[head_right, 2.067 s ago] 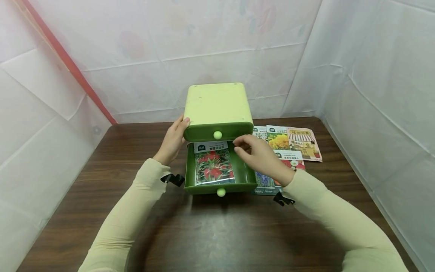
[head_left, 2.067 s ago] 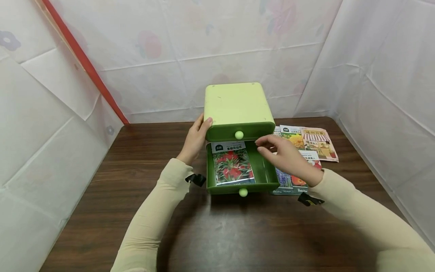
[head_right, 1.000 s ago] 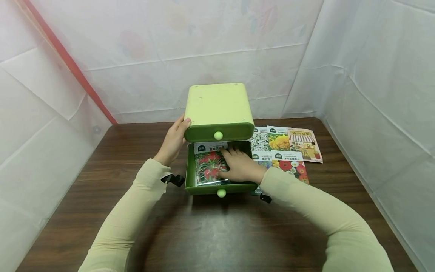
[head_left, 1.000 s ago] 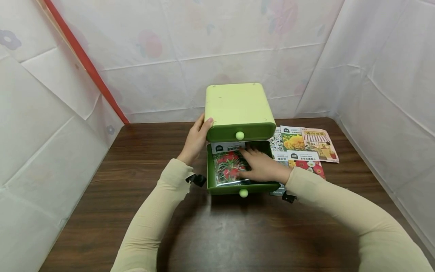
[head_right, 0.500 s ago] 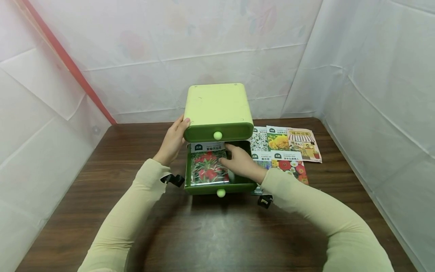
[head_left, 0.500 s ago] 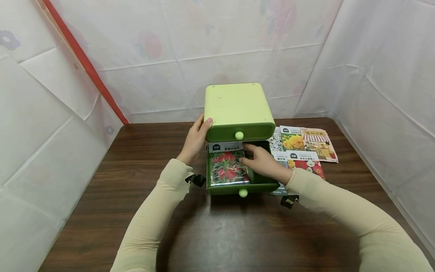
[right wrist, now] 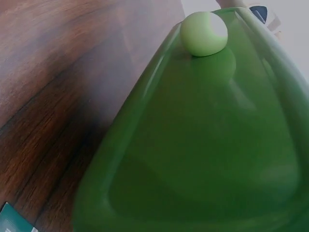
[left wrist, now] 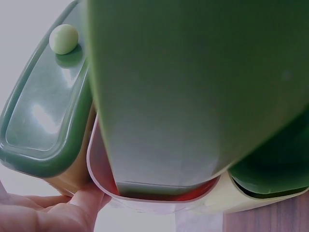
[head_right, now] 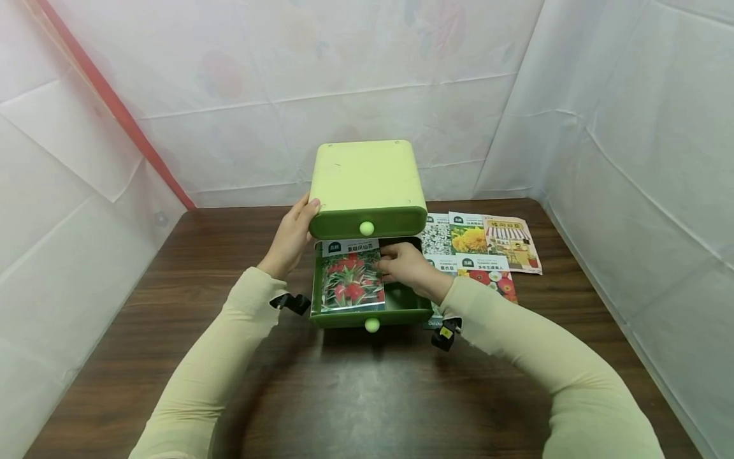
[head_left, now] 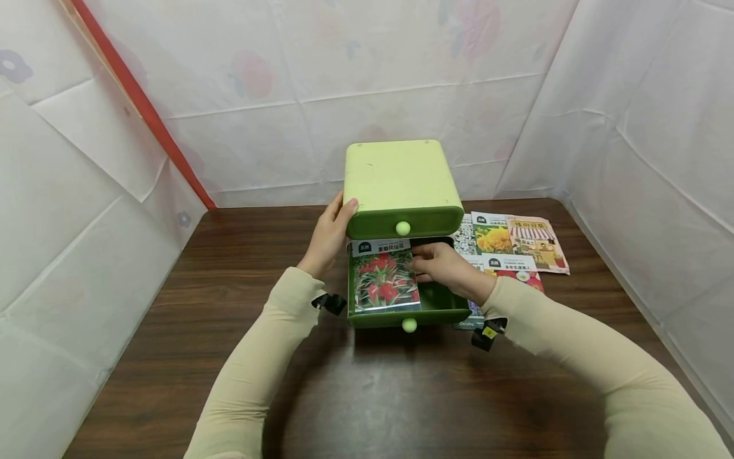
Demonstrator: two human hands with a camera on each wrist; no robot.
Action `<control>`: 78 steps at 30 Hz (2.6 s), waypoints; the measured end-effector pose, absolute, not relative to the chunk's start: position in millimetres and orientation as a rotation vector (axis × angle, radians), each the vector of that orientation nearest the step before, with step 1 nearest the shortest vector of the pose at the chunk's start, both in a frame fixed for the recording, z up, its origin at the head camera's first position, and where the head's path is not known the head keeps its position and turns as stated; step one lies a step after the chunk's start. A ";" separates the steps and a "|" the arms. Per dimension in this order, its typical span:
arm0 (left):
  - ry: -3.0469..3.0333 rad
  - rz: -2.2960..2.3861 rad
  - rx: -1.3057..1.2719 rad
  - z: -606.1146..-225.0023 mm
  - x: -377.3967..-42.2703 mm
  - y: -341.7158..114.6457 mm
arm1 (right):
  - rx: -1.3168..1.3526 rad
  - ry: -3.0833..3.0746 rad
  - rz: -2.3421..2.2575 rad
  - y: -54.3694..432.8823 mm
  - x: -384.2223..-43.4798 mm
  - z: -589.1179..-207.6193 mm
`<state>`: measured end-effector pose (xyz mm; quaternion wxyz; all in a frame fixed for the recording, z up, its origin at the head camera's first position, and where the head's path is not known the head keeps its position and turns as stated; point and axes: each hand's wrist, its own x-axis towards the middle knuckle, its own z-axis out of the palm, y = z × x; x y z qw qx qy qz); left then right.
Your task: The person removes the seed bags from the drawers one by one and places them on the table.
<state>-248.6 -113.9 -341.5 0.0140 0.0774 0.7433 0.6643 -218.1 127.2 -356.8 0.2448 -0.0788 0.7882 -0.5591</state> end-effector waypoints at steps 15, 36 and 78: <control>2.335 2.010 0.214 -335.0 -246.0 -114.7 | -0.154 2.154 -1.477 125.1 -219.2 -358.1; 2.298 2.072 0.198 -343.1 -249.4 -114.6 | -0.084 2.077 -1.584 139.7 -220.1 -349.0; 2.329 2.063 0.250 -341.2 -249.6 -116.1 | -0.060 2.013 -1.879 254.8 -175.7 -312.2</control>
